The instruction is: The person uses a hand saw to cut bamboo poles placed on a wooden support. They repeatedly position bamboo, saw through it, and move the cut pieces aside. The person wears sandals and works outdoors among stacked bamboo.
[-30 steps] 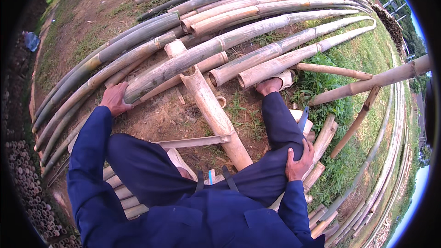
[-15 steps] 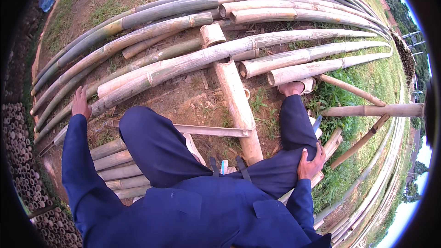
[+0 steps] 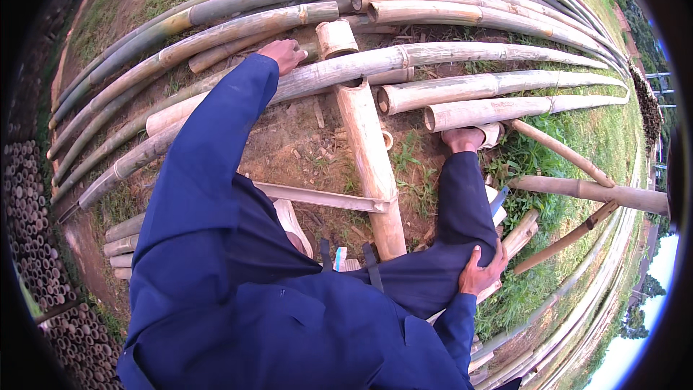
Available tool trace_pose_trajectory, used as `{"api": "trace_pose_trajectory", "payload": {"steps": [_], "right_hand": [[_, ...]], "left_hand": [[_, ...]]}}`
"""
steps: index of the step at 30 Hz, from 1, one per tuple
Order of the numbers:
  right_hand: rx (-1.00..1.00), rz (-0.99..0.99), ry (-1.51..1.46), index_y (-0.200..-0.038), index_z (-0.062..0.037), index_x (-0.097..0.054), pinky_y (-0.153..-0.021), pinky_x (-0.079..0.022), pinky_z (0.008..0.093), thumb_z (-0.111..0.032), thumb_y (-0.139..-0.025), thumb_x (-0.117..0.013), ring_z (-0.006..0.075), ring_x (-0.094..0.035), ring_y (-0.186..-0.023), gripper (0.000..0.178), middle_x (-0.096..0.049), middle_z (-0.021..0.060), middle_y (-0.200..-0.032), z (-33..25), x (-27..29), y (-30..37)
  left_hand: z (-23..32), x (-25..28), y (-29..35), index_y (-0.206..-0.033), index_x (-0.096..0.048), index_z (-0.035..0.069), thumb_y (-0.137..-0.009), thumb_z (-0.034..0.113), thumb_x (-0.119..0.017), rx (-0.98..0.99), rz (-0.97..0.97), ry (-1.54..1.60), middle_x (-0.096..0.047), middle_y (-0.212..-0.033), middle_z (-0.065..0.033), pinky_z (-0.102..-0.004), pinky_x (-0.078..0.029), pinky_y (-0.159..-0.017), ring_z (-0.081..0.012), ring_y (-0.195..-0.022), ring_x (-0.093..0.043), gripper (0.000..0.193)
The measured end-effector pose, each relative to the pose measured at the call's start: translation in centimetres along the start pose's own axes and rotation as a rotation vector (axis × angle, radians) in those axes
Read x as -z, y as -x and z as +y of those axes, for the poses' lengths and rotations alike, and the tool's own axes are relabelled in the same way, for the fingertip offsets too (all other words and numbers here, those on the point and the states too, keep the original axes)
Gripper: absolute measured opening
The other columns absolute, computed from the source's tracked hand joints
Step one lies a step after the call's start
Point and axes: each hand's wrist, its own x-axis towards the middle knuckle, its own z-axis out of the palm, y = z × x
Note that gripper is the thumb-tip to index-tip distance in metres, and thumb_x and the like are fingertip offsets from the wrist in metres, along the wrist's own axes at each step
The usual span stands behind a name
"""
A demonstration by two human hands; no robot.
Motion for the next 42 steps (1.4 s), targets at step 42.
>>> {"api": "trace_pose_trajectory", "payload": {"steps": [42], "right_hand": [[0.148, -0.081, 0.080, -0.141, -0.0045, -0.057, -0.108, -0.043, 0.0527, -0.039, -0.095, -0.069, 0.0380, -0.053, -0.128, 0.058, -0.054, 0.0194, -0.138, -4.8, -0.1, -2.5]], "left_hand": [[-1.3, 7.2, 11.1, -0.124, -0.067, 0.001, -0.092, 0.068, -0.059, -0.067, 0.199, -0.089, -0.074, -0.099, -0.0207, -0.0531, -0.053, -0.088, -0.0398, -0.101, -0.070, 0.075]]}}
